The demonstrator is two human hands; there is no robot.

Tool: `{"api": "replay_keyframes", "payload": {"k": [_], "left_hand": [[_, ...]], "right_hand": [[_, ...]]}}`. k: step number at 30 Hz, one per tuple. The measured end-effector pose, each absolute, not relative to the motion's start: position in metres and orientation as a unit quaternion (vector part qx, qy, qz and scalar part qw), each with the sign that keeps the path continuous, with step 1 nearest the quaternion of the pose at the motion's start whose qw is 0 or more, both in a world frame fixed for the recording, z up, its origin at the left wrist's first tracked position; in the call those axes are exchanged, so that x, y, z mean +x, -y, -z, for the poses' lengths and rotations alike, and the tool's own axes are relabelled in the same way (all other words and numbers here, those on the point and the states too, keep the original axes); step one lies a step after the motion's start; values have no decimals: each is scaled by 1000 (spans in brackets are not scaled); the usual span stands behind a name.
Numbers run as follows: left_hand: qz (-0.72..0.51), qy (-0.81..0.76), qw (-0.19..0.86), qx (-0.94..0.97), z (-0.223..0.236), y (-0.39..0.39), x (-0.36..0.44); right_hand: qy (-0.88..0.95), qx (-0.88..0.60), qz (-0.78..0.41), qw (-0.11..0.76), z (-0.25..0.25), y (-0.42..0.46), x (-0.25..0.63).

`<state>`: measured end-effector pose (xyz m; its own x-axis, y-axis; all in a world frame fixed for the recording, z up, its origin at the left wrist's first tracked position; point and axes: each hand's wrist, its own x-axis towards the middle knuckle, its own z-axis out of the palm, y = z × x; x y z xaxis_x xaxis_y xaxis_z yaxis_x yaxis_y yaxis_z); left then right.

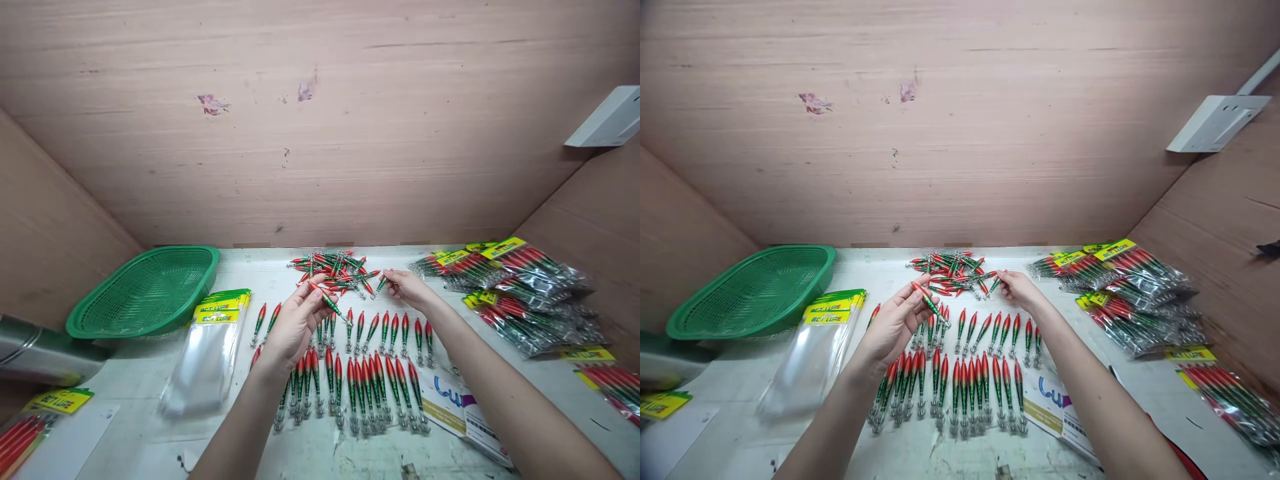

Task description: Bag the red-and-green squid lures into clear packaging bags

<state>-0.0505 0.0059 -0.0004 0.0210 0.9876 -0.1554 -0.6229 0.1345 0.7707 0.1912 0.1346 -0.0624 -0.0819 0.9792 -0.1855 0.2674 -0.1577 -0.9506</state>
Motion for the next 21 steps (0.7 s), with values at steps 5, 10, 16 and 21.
{"api": "replay_keyframes", "payload": {"k": [5,10,16,21], "left_hand": [[-579,-365,671,283,-2,-2,-51],[-538,-357,692,323,-3,5,-46],[-504,-350,709,347,-9,12,-41],[-489,-339,717,363,-10,13,-40]], "right_hand": [[522,-470,-621,348,20,-96,171],[468,-392,-694,382,-6,-47,154],[412,-363,-711,439,2,-27,144],[404,-334,-732,436,5,-21,146]]}}
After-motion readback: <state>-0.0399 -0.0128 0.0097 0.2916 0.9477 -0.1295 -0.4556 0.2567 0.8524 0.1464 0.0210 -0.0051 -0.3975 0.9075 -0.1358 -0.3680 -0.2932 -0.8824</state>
